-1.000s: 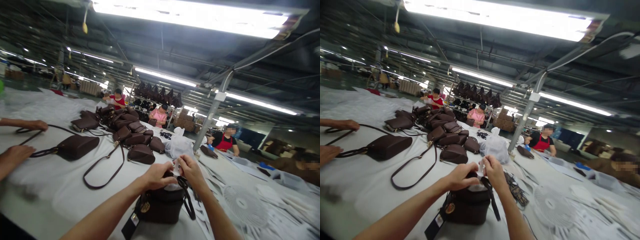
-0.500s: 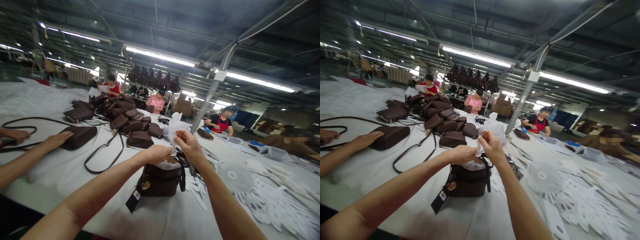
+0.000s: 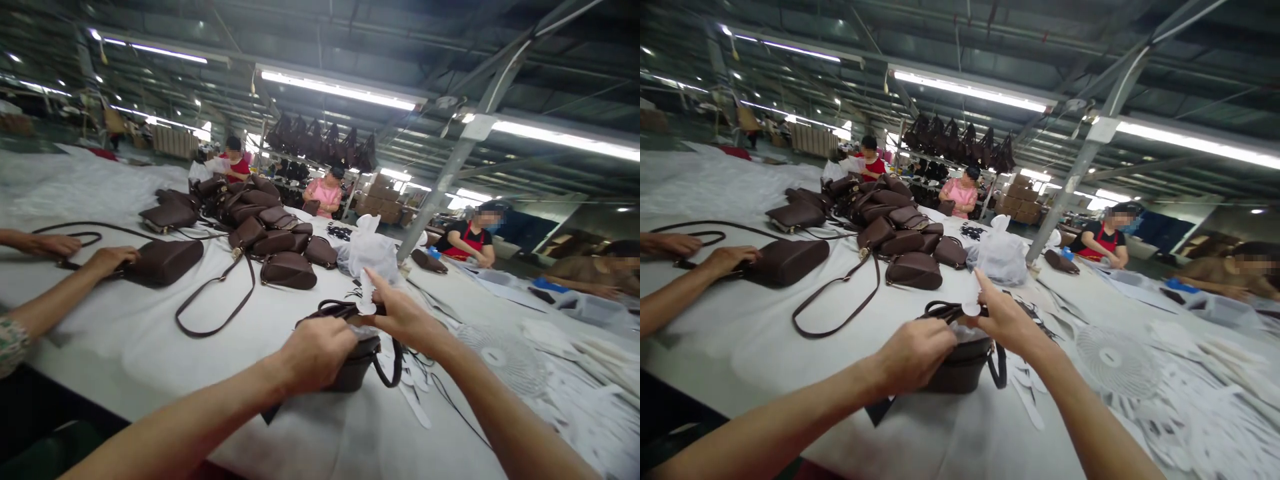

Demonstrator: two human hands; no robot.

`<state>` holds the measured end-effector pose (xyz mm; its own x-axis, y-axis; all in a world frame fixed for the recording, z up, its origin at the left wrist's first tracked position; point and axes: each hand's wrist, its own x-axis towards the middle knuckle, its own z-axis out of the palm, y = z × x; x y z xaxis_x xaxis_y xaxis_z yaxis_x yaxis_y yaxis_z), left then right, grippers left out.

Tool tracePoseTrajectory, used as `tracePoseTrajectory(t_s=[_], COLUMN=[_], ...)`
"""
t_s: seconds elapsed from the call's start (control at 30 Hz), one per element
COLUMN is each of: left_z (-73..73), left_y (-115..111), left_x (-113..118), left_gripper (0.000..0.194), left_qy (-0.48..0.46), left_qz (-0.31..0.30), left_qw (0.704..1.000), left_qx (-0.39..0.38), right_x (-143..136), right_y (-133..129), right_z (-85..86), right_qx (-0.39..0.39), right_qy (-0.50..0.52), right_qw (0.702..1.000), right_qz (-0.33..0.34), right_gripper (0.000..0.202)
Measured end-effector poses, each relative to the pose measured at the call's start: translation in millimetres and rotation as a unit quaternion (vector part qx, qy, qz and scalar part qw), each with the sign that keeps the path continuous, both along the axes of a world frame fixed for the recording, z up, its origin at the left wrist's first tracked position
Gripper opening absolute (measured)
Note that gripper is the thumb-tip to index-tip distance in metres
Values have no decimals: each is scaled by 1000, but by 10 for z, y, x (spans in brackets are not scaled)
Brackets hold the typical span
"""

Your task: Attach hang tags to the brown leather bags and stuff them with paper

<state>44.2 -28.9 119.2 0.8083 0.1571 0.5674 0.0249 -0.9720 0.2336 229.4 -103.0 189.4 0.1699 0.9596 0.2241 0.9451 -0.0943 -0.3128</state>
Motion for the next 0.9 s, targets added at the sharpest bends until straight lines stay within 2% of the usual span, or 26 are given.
tracePoseTrajectory(t_s=[0.07,0.13,0.2,0.27,0.33,0.37,0.43,0.5,0.6,0.7,0.77,0.83,0.9], left_z=[-169,-261,-272,-246,-240,-258,-340,-465,-631,-679,-658,-631,-622], left_y=[-152,-230,-241,-211,-165,-144,-113,-99,-90,-78,-67,-56,-49], left_x=[61,189,336,456,520,528,502,440,346,309,309,309,297], left_gripper=[15,26,40,50,56,53,34,12,11,14,17,19,21], left_qy=[39,56,58,70,99,111,114,86,17,-3,6,-7,-55], left_qz=[19,91,160,199,217,214,190,163,141,101,71,56,69], left_qw=[999,993,982,973,968,968,973,982,989,992,994,995,992], left_qx=[-15,-57,-85,-90,-80,-75,-60,-31,39,76,84,88,93], right_x=[2,2,8,21,41,51,69,78,77,76,87,111,147], right_y=[46,103,151,176,176,168,146,124,113,131,150,167,178], right_z=[50,67,49,6,-41,-63,-100,-126,-154,-187,-216,-243,-255], right_qx=[27,72,94,80,52,44,47,45,-26,-108,-140,-153,-146], right_qy=[-20,-58,-101,-150,-198,-217,-224,-172,43,264,318,325,325], right_qw=[999,996,989,984,978,974,972,981,997,958,936,930,932], right_qz=[4,-18,-49,-59,-47,-43,-54,-76,-53,10,50,74,70], right_gripper=[83,75,62,45,24,15,9,14,19,18,16,14,14])
